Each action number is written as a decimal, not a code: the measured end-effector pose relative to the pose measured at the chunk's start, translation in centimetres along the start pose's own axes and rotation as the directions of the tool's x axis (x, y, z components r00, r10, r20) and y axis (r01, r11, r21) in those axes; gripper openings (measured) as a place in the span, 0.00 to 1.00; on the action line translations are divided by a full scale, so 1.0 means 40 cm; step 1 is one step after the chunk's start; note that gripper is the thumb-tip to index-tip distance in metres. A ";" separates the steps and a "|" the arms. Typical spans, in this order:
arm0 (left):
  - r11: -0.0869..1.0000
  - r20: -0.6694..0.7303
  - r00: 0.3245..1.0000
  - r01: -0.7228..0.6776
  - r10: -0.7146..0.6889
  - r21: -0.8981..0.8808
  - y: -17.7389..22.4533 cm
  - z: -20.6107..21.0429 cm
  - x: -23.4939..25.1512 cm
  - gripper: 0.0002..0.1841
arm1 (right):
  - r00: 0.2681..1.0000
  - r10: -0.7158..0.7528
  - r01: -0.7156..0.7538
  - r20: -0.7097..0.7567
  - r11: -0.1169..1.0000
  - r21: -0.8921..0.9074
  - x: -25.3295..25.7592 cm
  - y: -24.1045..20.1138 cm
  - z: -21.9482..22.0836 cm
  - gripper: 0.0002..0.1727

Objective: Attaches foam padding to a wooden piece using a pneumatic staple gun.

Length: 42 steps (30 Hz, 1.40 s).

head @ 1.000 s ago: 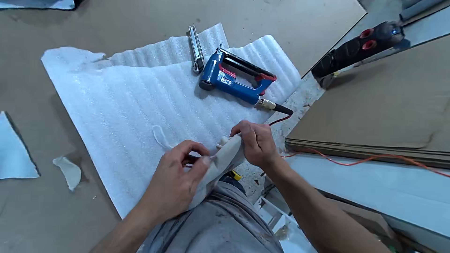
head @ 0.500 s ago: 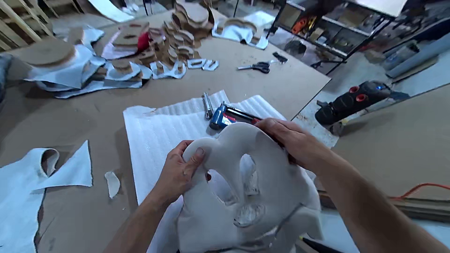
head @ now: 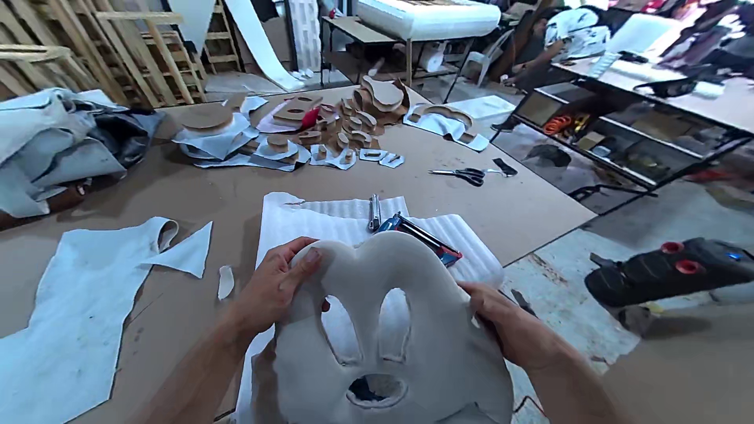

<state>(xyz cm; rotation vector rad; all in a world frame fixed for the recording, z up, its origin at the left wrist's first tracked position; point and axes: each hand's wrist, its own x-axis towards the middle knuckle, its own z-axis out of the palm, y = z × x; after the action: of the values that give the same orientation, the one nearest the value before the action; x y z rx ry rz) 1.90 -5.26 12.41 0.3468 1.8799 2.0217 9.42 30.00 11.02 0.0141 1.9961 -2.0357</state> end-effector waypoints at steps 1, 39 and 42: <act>1.000 -0.052 0.998 -0.026 0.025 -0.010 -0.009 0.007 -0.010 0.19 | 0.998 0.032 -0.026 -0.055 0.994 0.106 0.000 0.005 -0.007 0.27; 0.980 0.045 0.998 0.044 -0.036 -0.194 -0.151 0.224 -0.122 0.24 | 0.942 0.026 0.026 -0.336 0.989 0.148 0.004 0.255 -0.234 0.26; 0.956 0.132 0.969 0.232 -0.210 -0.177 -0.124 0.176 -0.093 0.30 | 0.940 0.089 0.005 -0.331 0.962 0.273 0.014 0.292 -0.158 0.18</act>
<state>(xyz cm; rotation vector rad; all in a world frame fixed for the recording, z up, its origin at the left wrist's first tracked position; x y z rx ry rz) 8.63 -0.15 8.31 0.1840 1.5658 1.9669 10.15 36.09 -0.78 0.4958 1.8555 -2.3937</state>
